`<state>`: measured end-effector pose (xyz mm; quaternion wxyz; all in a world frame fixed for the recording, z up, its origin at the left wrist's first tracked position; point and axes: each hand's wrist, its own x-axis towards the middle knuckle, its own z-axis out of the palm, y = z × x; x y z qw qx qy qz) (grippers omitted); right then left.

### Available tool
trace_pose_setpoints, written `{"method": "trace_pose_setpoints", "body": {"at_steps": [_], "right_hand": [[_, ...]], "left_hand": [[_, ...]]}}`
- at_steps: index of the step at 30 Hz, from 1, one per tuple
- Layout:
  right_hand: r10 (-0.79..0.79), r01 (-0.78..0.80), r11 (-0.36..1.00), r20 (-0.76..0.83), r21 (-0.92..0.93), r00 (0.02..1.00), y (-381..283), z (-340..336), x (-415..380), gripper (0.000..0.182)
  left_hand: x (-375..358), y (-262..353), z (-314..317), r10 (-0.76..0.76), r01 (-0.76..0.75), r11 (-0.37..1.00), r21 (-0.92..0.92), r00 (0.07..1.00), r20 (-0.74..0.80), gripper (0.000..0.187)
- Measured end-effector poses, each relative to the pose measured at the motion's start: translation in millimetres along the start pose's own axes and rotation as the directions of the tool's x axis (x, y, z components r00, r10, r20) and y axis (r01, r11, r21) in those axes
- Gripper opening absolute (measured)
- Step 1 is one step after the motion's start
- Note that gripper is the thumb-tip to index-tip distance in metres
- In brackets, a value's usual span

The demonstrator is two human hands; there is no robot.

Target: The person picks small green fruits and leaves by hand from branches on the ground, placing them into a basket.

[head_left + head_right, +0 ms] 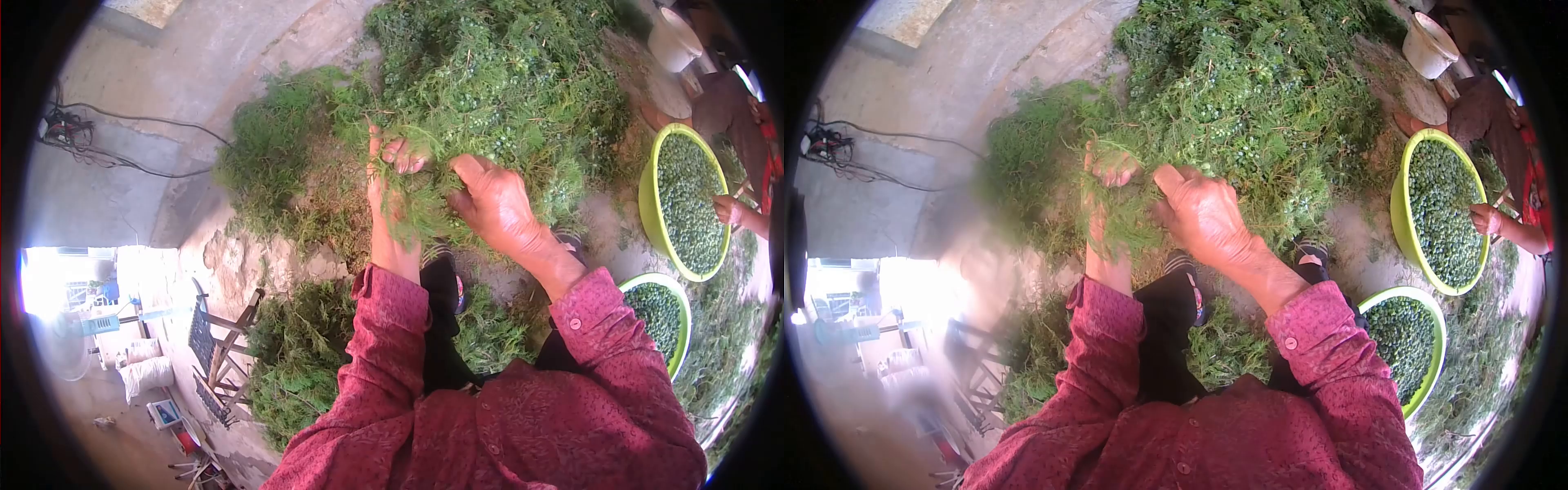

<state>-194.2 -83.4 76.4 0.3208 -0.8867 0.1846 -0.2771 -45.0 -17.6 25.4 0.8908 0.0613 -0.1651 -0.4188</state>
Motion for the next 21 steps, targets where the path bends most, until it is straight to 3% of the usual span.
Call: {"method": "trace_pose_setpoints", "body": {"at_steps": [2,3,5,6,8,11,15,18,20,21], "right_hand": [[-0.069,0.070,0.995,0.011,-0.077,0.998,2,0,-1,0.027],[-0.069,0.070,0.995,0.012,-0.077,0.998,0,1,-2,0.027],[-0.056,0.055,0.996,-0.015,-0.073,0.998,-2,3,-2,0.027],[-0.056,0.054,0.996,-0.014,-0.073,0.998,-1,4,-2,0.027],[-0.076,0.077,0.992,0.014,-0.099,0.997,2,6,-4,0.028],[-0.099,0.099,0.992,0.003,-0.081,0.995,0,6,-5,0.029],[-0.016,0.016,0.998,-0.001,-0.055,1.000,-5,5,-4,0.029],[-0.016,0.017,1.000,0.040,-0.020,0.999,-5,3,-5,0.028],[0.088,-0.103,0.975,0.085,0.195,0.992,-6,4,-5,0.019],[0.088,-0.103,0.975,0.086,0.195,0.992,-5,4,-4,0.019]], "left_hand": [[-6,-2,12,0.065,-0.042,0.995,0.092,0.962,-0.264,0.028],[-7,-4,19,0.065,-0.042,0.995,0.092,0.962,-0.264,0.028],[-7,-8,30,0.177,-0.042,0.947,0.320,0.896,-0.406,0.023],[-5,-6,23,0.177,-0.042,0.947,0.319,0.896,-0.407,0.023],[1,-2,3,-0.102,0.077,0.979,-0.186,0.987,-0.126,0.018],[-3,-5,16,-0.097,0.046,0.978,-0.204,0.964,-0.246,0.024],[-1,-4,23,-0.149,0.114,0.971,-0.209,0.975,-0.162,0.034],[0,-3,30,-0.138,0.036,0.944,-0.327,0.946,-0.293,0.040],[0,0,29,-0.074,-0.005,0.965,-0.261,0.954,-0.292,0.040],[0,3,28,-0.073,-0.006,0.965,-0.261,0.954,-0.292,0.040]]}}
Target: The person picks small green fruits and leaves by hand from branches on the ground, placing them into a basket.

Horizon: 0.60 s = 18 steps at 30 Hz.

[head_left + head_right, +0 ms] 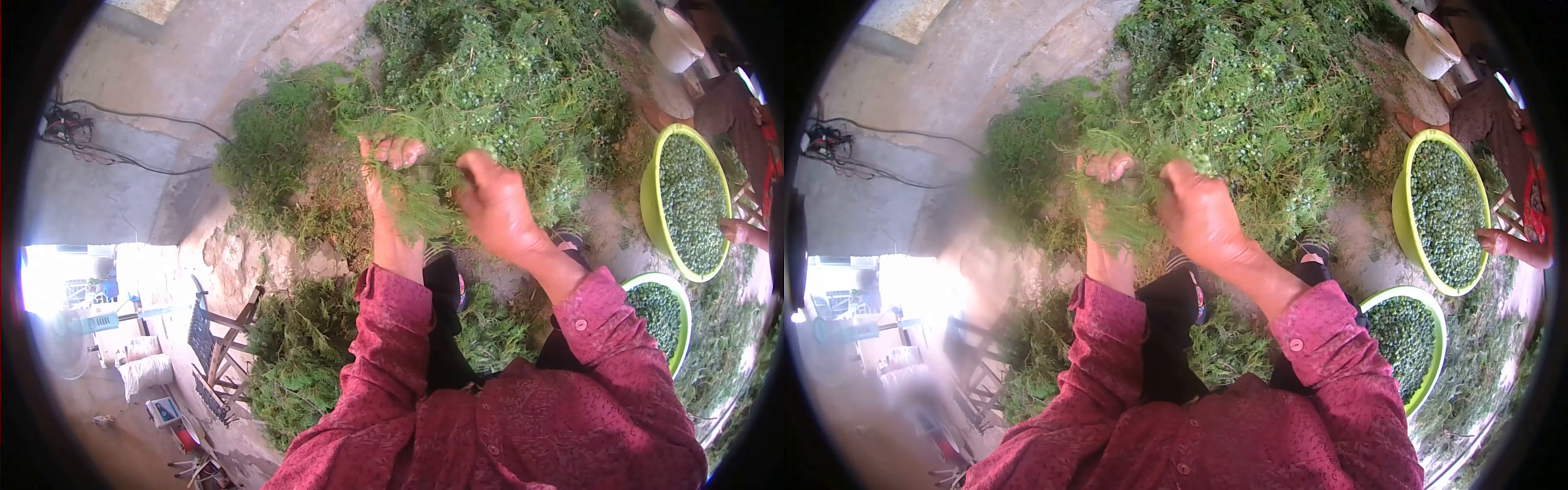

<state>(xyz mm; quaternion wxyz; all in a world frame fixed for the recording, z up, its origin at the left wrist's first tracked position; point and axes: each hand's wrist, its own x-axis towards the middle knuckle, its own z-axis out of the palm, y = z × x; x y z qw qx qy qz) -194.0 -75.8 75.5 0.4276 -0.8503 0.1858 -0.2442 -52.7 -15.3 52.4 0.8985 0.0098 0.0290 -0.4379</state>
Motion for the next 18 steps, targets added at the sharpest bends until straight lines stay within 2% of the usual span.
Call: {"method": "trace_pose_setpoints", "body": {"at_steps": [2,3,6,7,8,10,12,15,18], "right_hand": [[0.176,-0.098,0.915,-0.169,0.391,0.970,3,-2,6,0.008],[0.255,-0.146,0.855,-0.159,0.498,0.954,2,-11,7,0.005],[0.188,-0.088,0.887,-0.181,0.454,0.965,8,-12,8,0.004],[0.193,-0.115,0.862,-0.110,0.494,0.975,4,-10,5,0.004],[0.194,-0.115,0.862,-0.112,0.494,0.974,2,-7,4,0.004],[-0.069,0.111,0.967,-0.183,0.228,0.981,2,1,2,0.009],[-0.057,0.087,0.979,-0.163,0.182,0.985,5,2,2,0.013],[-0.075,0.098,0.989,-0.194,0.112,0.978,5,1,2,0.017],[-0.034,0.048,0.994,-0.144,0.094,0.989,0,-5,2,0.021]], "left_hand": [[0,7,0,0.055,-0.057,0.998,0.015,0.993,0.101,0.039],[1,12,-4,0.033,-0.023,0.998,-0.057,0.981,0.192,0.027],[4,19,-10,0.051,-0.034,0.992,-0.120,0.989,0.139,0.027],[4,18,-10,0.049,-0.033,0.992,-0.120,0.989,0.139,0.027],[3,16,-10,0.056,-0.045,0.996,-0.082,0.990,0.129,0.026],[2,10,-7,0.062,-0.057,0.997,-0.043,0.991,0.119,0.025],[2,6,-3,0.051,-0.051,0.999,-0.018,0.999,0.006,0.036],[6,5,-2,0.035,-0.038,0.999,-0.039,0.997,-0.066,0.036],[1,-2,4,-0.042,0.042,0.995,-0.086,0.999,-0.001,0.035]]}}
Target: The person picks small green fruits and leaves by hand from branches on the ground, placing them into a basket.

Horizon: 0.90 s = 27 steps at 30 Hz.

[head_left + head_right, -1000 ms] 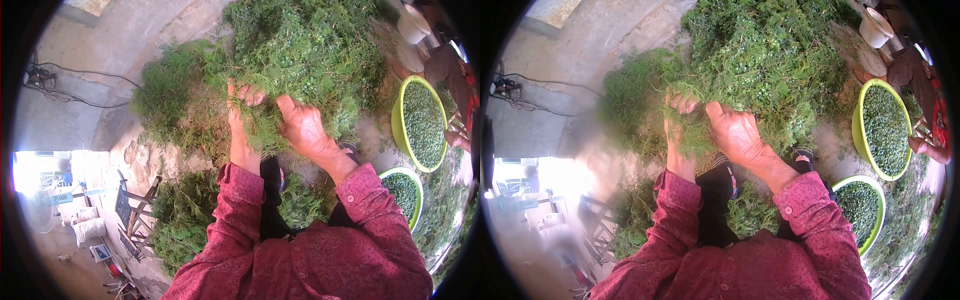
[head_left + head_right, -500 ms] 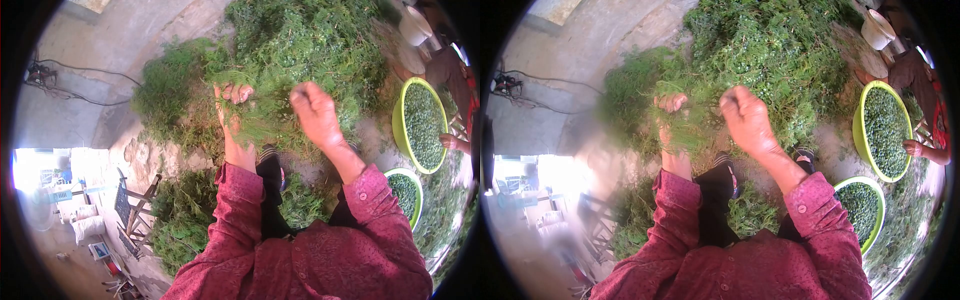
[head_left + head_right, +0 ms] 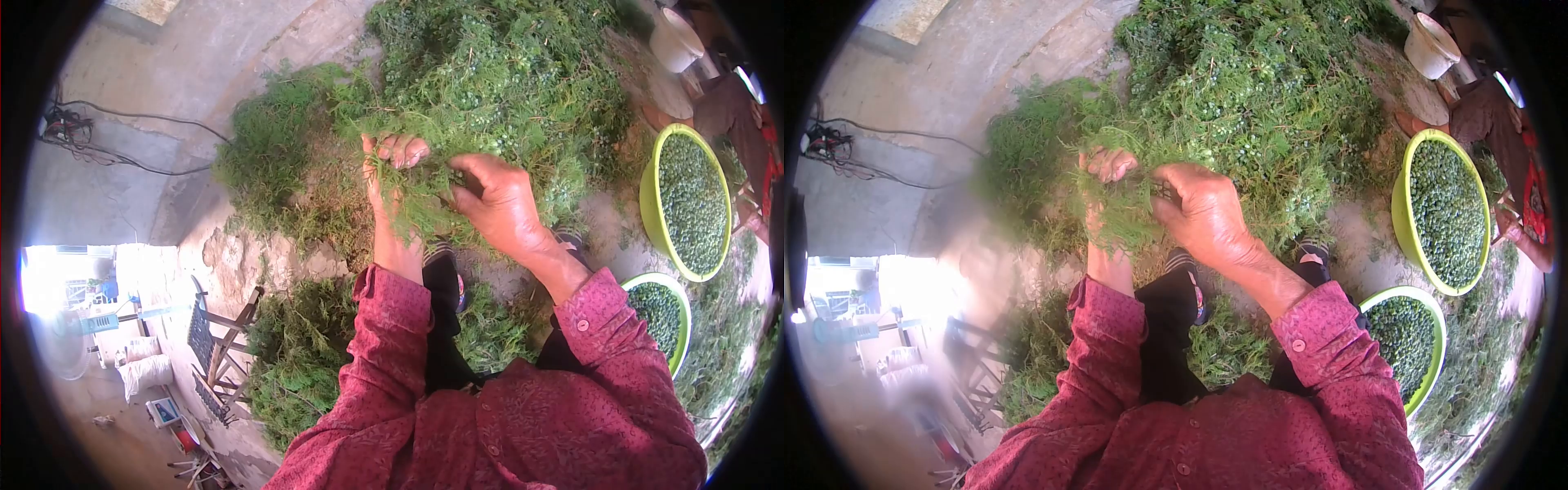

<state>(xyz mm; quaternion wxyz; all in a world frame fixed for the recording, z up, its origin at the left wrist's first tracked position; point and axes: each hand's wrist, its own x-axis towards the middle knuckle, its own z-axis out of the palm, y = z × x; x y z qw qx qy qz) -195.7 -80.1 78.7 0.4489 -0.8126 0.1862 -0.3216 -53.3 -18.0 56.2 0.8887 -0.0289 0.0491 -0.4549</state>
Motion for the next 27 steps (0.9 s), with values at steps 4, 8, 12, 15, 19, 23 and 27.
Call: {"method": "trace_pose_setpoints", "body": {"at_steps": [4,8,12,15,19,23,27], "right_hand": [[0.026,-0.027,0.990,-0.002,-0.140,1.000,4,-13,9,0.023],[0.199,-0.143,0.971,0.322,-0.191,0.926,10,-21,15,0.017],[0.338,-0.358,0.933,0.384,-0.021,0.859,9,-34,19,0.022],[0.310,-0.317,0.948,0.289,-0.024,0.906,19,-48,22,0.026],[0.352,-0.357,0.933,0.283,-0.036,0.892,24,-56,23,0.025],[0.265,-0.258,0.964,0.349,-0.065,0.899,20,-59,21,0.029],[0.296,-0.387,0.919,0.529,0.068,0.795,17,-67,27,0.038]], "left_hand": [[2,10,-22,0.156,-0.204,0.914,0.352,0.974,0.162,0.021],[8,14,-15,-0.246,0.154,0.942,0.297,0.921,0.302,0.030],[-10,-10,19,-0.033,0.049,0.871,0.489,0.999,-0.041,0.045],[-20,-20,34,-0.171,0.148,0.728,0.670,0.985,-0.032,0.056],[-14,-12,12,-0.258,0.372,0.646,0.667,0.928,-0.268,0.053],[-15,-12,4,-0.233,0.447,0.597,0.666,0.891,-0.390,0.040],[-21,-20,16,-0.219,0.464,0.527,0.712,0.883,-0.414,0.039]]}}
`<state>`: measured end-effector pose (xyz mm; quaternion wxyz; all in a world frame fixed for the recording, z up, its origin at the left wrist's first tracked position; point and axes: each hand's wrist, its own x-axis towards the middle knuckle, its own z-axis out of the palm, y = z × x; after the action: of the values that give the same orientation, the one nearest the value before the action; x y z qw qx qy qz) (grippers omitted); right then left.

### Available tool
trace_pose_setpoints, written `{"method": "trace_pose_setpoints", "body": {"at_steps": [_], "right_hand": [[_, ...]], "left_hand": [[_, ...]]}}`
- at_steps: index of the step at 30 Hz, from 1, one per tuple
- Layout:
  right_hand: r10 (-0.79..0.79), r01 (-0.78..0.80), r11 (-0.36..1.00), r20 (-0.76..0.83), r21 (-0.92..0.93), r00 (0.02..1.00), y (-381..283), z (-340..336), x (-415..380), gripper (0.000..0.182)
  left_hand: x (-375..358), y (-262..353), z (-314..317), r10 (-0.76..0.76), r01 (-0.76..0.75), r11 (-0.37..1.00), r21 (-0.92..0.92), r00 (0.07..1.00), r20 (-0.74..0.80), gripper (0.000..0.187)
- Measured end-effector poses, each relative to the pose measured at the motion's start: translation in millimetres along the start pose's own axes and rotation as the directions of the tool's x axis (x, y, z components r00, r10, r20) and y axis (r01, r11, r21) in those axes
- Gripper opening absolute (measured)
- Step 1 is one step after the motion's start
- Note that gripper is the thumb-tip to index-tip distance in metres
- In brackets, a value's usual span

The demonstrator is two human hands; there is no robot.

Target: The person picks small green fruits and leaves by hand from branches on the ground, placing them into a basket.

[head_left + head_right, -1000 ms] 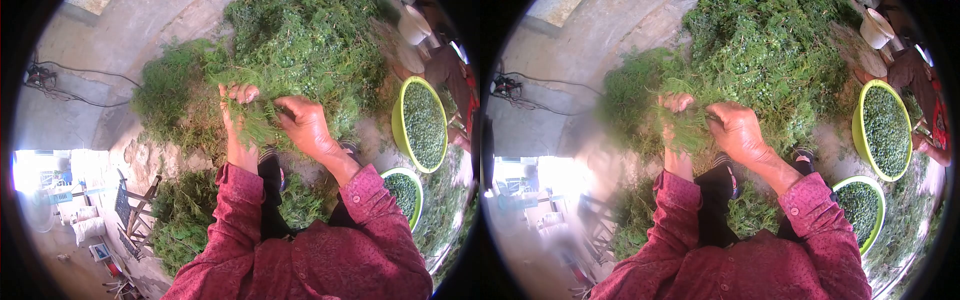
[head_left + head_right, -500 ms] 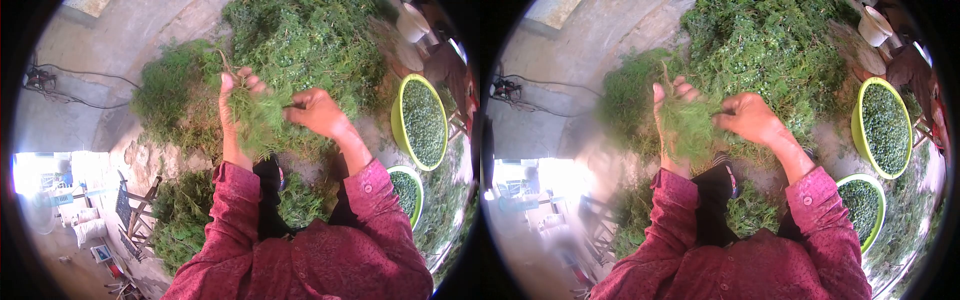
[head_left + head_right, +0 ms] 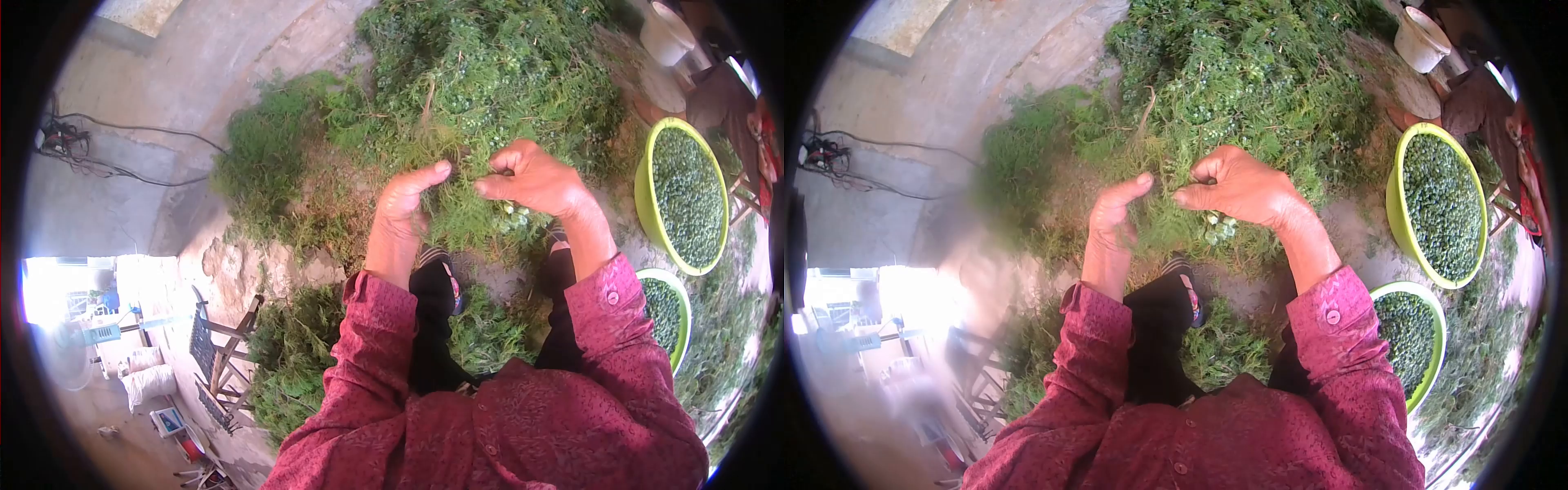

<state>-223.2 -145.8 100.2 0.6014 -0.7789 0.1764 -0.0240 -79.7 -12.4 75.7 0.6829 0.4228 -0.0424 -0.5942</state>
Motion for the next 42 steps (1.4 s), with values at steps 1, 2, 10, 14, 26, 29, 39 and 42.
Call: {"method": "trace_pose_setpoints", "body": {"at_steps": [1,2,10,14,26,29,39,42], "right_hand": [[0.000,0.000,1.000,0.000,-0.001,1.000,1,-2,1,0.038],[0.003,-0.004,1.000,0.040,0.002,0.999,3,-3,2,0.038],[0.002,0.013,0.988,-0.100,0.155,0.995,13,10,10,0.030],[0.198,0.084,0.458,-0.194,0.885,0.961,21,-6,8,0.025],[-0.002,0.281,0.910,-0.672,0.306,0.741,18,49,33,0.064],[-0.067,0.289,0.944,-0.767,0.157,0.638,21,51,39,0.055],[-0.206,0.280,0.959,-0.794,-0.047,0.572,18,51,41,0.023],[-0.205,0.285,0.958,-0.734,-0.017,0.648,11,60,34,0.018]], "left_hand": [[-2,0,3,0.039,-0.040,0.999,0.015,0.998,0.050,0.039],[-3,0,5,0.077,-0.080,0.996,0.028,0.992,0.101,0.039],[-4,0,1,0.161,-0.162,0.987,-0.005,0.985,-0.057,0.030],[-4,14,-15,0.265,-0.291,0.949,-0.125,0.945,-0.191,0.025],[8,-4,-1,0.269,-0.304,0.935,-0.181,0.944,-0.191,0.028],[9,-8,5,0.272,-0.309,0.941,-0.139,0.933,-0.237,0.027],[1,-9,22,0.340,-0.387,0.914,-0.120,0.893,-0.293,0.029],[2,1,17,0.292,-0.357,0.906,-0.229,0.916,-0.274,0.029]]}}
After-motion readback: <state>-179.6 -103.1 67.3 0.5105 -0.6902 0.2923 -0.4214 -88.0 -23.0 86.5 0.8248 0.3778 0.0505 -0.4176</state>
